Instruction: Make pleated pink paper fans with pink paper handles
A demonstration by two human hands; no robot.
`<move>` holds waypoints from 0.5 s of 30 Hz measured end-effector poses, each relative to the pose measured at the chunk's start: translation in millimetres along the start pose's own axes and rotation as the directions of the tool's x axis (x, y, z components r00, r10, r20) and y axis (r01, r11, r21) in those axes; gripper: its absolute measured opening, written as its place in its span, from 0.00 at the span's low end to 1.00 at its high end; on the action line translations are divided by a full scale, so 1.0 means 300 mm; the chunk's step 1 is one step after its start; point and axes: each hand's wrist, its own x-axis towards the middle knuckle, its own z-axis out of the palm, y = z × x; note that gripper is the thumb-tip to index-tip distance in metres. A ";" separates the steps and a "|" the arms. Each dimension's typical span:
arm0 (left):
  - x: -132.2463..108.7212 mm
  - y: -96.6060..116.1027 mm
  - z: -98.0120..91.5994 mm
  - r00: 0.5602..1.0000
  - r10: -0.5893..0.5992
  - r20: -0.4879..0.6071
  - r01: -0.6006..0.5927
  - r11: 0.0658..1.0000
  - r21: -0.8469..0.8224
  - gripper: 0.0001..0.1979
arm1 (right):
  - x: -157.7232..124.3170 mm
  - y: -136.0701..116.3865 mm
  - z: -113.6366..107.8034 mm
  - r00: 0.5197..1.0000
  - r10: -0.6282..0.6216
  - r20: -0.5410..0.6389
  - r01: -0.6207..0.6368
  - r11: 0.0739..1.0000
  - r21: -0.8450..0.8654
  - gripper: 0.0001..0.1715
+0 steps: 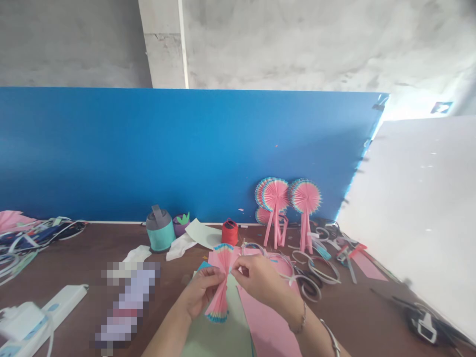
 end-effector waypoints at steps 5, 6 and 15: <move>-0.010 0.019 0.020 0.990 0.112 -0.084 -0.090 0.968 0.236 0.08 | -0.009 0.013 -0.015 0.999 -0.003 0.042 0.008 0.991 -0.135 0.11; -0.011 0.022 0.023 0.984 0.151 -0.095 -0.116 0.946 0.304 0.07 | -0.014 0.016 -0.017 0.999 -0.010 0.046 0.018 0.986 -0.168 0.11; -0.001 -0.015 0.014 0.796 0.602 0.065 -0.373 0.403 0.835 0.07 | -0.044 -0.007 -0.030 0.990 -0.143 0.011 0.140 0.952 -0.273 0.11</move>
